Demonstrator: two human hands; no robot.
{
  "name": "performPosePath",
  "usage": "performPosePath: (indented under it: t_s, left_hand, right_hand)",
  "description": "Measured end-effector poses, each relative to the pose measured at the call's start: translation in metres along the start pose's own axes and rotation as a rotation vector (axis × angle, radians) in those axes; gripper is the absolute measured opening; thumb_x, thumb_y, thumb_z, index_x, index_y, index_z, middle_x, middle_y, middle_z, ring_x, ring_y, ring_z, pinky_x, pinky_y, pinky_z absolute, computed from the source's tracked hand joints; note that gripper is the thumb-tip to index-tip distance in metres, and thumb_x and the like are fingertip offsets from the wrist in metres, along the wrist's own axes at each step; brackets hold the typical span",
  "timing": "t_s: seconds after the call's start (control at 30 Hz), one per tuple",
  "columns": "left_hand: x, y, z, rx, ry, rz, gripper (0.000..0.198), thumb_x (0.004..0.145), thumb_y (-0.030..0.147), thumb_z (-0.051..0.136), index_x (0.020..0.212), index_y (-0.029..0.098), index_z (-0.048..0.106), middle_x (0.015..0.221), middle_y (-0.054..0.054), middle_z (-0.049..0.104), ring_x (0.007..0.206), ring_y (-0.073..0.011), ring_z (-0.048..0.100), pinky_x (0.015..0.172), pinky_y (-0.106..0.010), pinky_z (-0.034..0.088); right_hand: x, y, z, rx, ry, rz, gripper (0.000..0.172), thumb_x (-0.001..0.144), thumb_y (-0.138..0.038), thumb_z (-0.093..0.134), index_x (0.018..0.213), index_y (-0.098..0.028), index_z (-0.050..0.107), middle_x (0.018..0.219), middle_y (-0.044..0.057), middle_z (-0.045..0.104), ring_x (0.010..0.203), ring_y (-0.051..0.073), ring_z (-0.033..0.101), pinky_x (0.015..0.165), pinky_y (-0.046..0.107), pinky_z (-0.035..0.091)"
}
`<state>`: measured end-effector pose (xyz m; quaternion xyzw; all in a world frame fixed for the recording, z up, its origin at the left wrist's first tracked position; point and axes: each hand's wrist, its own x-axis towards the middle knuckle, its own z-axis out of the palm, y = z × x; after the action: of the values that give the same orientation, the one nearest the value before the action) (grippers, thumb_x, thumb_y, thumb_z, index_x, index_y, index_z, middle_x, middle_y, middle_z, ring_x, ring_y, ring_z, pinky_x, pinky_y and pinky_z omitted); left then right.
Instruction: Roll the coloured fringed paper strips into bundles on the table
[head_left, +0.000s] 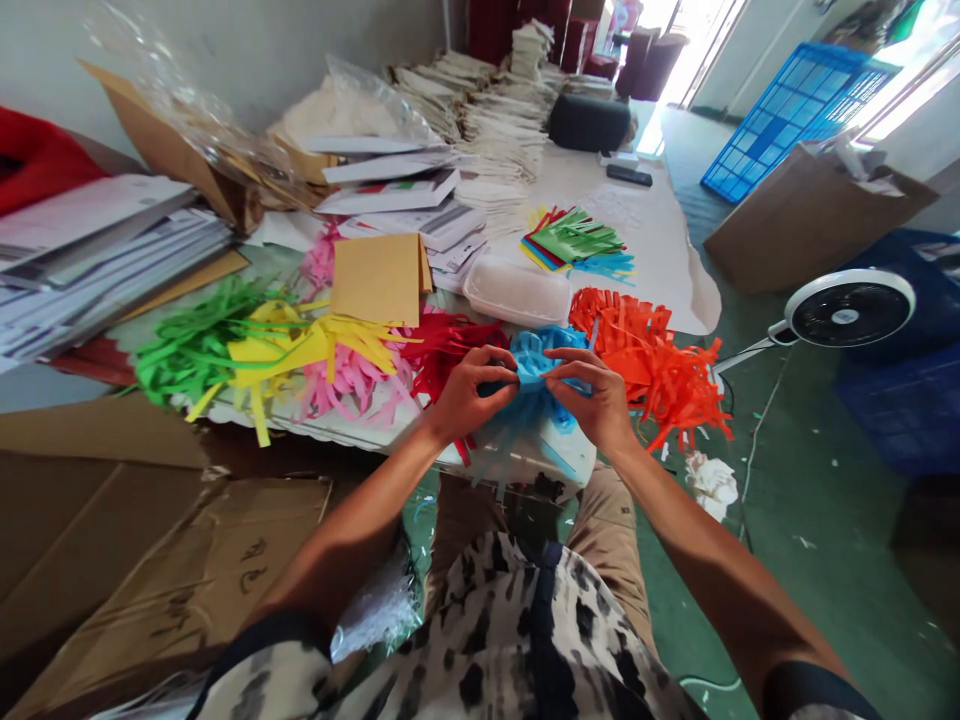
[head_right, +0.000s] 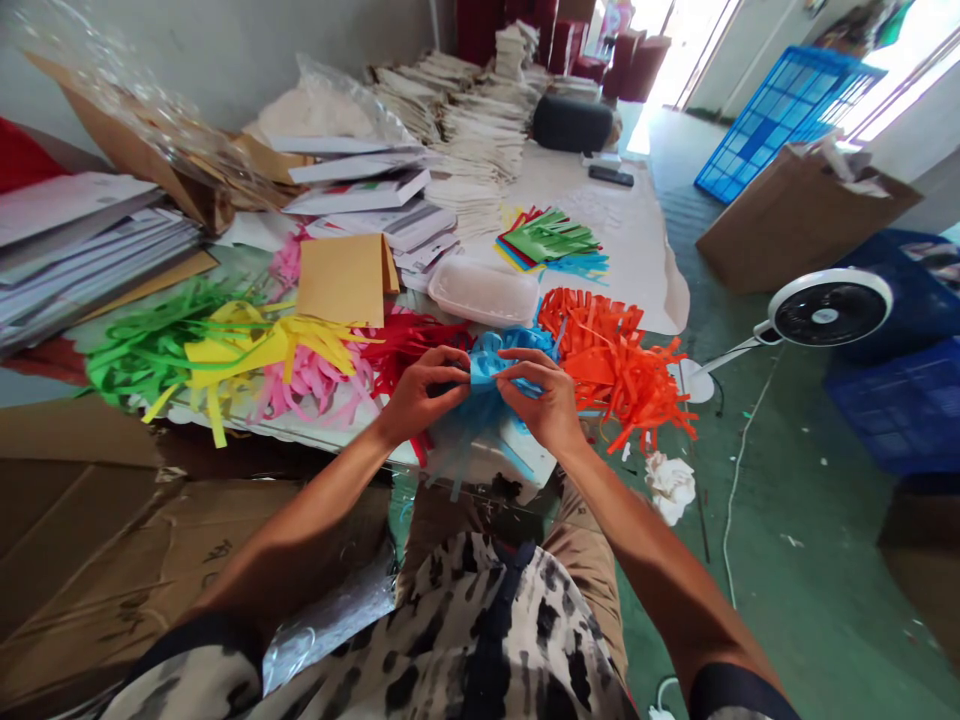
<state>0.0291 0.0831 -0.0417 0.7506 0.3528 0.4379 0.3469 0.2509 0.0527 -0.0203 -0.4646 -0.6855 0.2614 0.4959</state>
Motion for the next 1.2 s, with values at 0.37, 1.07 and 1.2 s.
performPosePath:
  t_s: [0.37, 1.07, 1.2]
  left_hand:
    - [0.002, -0.001, 0.002, 0.115, 0.067, 0.109, 0.007, 0.091, 0.019, 0.072, 0.088, 0.023, 0.077, 0.105, -0.006, 0.070, 0.106, -0.0209, 0.064, 0.100, -0.041, 0.053]
    - [0.013, -0.016, -0.014, 0.822, 0.099, 0.225, 0.016, 0.102, 0.026, 0.060, 0.100, 0.024, 0.076, 0.114, -0.008, 0.071, 0.116, -0.0279, 0.059, 0.099, -0.043, 0.045]
    - [0.026, -0.025, -0.029, 0.756, 0.221, 0.206, 0.010, 0.102, 0.027, 0.061, 0.102, 0.025, 0.071, 0.109, -0.006, 0.072, 0.110, -0.0261, 0.063, 0.101, -0.043, 0.046]
  right_hand:
    - [0.000, -0.001, 0.004, 0.010, 0.011, 0.009, 0.008, 0.090, -0.026, 0.074, 0.085, -0.029, 0.080, 0.117, 0.005, 0.079, 0.108, 0.024, 0.074, 0.103, 0.047, 0.056]
    - [0.014, -0.012, -0.021, 0.086, 0.206, -0.030, 0.007, 0.094, -0.030, 0.071, 0.088, -0.029, 0.074, 0.119, 0.004, 0.078, 0.117, 0.028, 0.071, 0.101, 0.051, 0.056]
    - [0.025, -0.027, -0.051, 0.132, 0.362, -0.117, 0.008, 0.093, -0.028, 0.073, 0.085, -0.028, 0.075, 0.119, 0.004, 0.078, 0.123, 0.030, 0.069, 0.107, 0.057, 0.049]
